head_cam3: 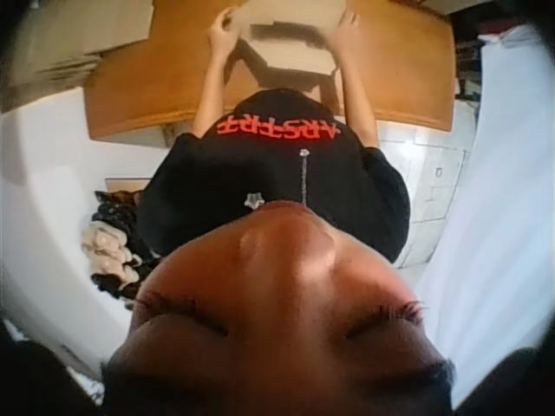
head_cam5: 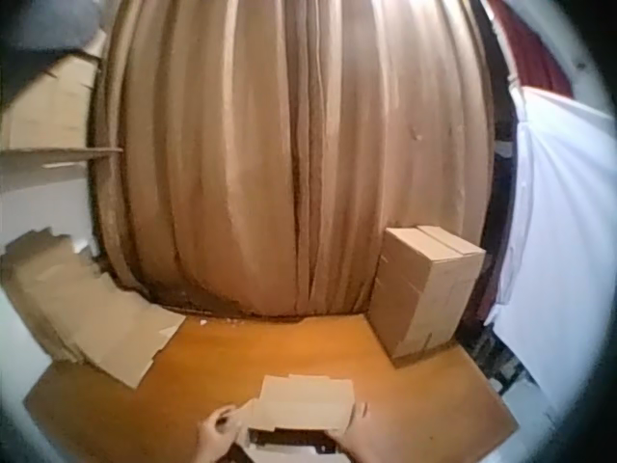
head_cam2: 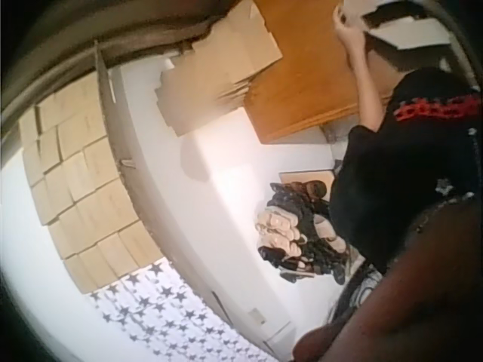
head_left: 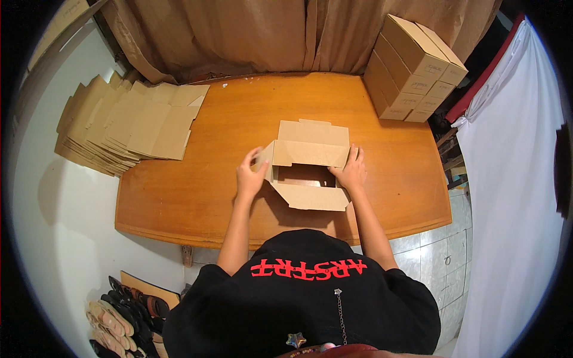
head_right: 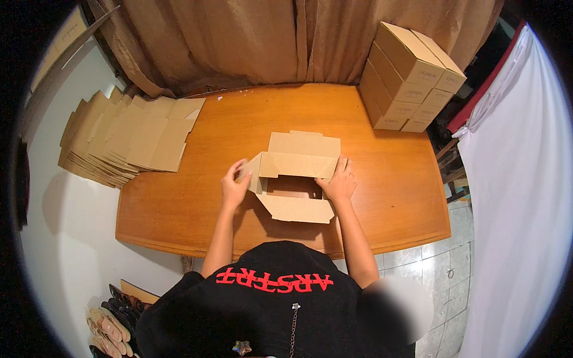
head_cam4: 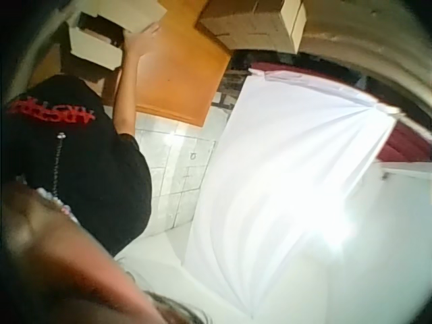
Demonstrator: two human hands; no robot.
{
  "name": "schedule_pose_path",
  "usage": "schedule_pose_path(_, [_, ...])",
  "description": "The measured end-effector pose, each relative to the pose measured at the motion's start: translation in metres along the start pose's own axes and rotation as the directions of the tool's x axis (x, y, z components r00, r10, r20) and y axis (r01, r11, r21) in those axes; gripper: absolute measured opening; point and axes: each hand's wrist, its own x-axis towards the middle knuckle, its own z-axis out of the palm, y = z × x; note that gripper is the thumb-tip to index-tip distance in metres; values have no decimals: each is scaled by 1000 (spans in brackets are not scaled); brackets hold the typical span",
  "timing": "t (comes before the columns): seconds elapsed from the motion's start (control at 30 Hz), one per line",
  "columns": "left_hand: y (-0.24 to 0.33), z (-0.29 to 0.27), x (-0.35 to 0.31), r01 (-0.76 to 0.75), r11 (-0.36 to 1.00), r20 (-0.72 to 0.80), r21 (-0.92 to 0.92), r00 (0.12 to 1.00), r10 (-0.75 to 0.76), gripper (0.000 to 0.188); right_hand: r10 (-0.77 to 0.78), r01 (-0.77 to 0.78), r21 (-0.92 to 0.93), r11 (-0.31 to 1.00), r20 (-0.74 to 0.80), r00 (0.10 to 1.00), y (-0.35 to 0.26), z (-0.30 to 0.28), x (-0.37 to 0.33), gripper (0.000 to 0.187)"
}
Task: Folding and assembling flat cardboard sheets into boxes on a wooden table.
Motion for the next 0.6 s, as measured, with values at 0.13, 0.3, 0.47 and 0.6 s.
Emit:
schedule_pose_path(0.13, [16, 20, -11, -268, 963, 302, -23, 917, 262, 47, -2, 1, 7, 1000, 21, 1000, -2, -3, -1, 99])
schedule_pose_path(0.3, [11, 37, -14, -450, 865, 505, 223, 812, 293, 50, -20, 20, -9, 1000, -20, 1000, 5, 7, 1, 98])
schedule_pose_path(0.47, [7, 41, -12, -427, 862, 555, 272, 802, 222, 57, -22, 21, -40, 999, -30, 999, 1, 6, -1, 99])
schedule_pose_path(0.6, [7, 45, -14, -462, 793, 617, 397, 774, 141, 60, -15, 13, -78, 997, -30, 999, -1, 5, -2, 100])
